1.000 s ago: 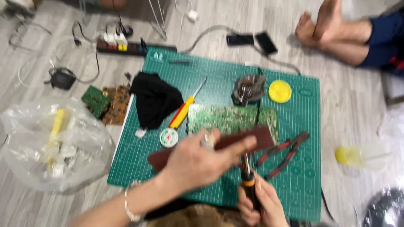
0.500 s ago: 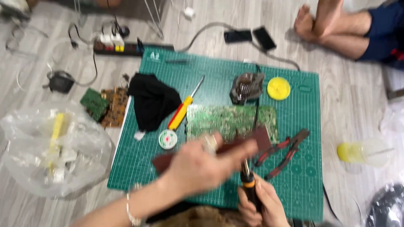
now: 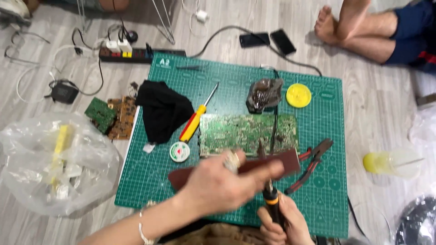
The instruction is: Cleaning a soldering iron tip by repeatedly rubbing it against an abrasive pad and scraping it with a screwdriver on a repair mat.
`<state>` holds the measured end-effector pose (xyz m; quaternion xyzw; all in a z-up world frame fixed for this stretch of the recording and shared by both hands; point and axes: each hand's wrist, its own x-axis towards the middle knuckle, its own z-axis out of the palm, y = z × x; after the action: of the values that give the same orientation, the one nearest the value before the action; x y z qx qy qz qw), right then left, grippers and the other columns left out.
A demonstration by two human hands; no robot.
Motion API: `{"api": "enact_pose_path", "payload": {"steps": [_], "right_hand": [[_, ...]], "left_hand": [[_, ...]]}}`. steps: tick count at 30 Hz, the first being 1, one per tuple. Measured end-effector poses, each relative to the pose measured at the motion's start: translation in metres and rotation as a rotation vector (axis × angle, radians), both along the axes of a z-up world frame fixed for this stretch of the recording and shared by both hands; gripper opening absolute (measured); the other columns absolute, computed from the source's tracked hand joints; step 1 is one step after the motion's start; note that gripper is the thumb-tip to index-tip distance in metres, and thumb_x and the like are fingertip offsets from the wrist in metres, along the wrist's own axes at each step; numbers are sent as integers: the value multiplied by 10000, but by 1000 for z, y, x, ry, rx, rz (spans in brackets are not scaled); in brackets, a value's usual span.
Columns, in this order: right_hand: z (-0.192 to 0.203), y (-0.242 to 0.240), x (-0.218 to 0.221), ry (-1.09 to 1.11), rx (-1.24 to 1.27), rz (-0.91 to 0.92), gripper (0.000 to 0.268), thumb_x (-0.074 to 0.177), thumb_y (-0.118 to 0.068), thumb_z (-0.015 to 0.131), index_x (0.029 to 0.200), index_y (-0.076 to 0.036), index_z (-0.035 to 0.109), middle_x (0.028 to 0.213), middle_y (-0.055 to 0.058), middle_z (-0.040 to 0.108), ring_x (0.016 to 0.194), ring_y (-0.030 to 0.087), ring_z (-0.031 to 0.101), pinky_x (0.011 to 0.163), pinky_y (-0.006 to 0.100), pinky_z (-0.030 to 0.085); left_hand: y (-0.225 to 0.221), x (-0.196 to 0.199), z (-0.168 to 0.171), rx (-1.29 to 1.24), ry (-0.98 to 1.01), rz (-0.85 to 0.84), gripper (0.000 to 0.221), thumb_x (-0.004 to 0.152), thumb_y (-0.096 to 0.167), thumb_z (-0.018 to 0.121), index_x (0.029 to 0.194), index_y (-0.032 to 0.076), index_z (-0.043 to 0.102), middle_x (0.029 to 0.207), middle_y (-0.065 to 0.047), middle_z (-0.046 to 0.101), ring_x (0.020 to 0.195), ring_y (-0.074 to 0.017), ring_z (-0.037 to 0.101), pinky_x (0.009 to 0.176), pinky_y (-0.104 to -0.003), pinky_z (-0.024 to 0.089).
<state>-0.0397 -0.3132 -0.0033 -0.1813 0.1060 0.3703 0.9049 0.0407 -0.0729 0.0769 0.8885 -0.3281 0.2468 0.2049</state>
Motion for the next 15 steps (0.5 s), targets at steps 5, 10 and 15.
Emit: {"api": "enact_pose_path", "payload": {"steps": [5,10,15], "right_hand": [[21,8,2,50,-56,-17,549,1002,-348,417,1459,-46,380,544,38,371,384,62,232,330,215,135],[2,3,0,2,-66,0,485,1002,-375,413,1392,-87,397,527,51,380,364,81,239,320,220,163],[-4,1,1,-4,-63,-2,461,991,-384,454,1356,-107,404,543,51,370,374,93,230,324,235,157]], "left_hand": [[2,3,4,7,122,5,542,926,412,685,1437,383,507,963,-127,603,612,-165,472,464,-253,366],[1,0,-1,-25,134,-51,477,958,377,629,1422,341,526,847,-96,597,678,-188,498,491,-271,389],[-2,-1,1,-37,-29,-87,570,946,275,702,1473,223,490,735,54,475,655,-147,497,465,-262,381]]}}
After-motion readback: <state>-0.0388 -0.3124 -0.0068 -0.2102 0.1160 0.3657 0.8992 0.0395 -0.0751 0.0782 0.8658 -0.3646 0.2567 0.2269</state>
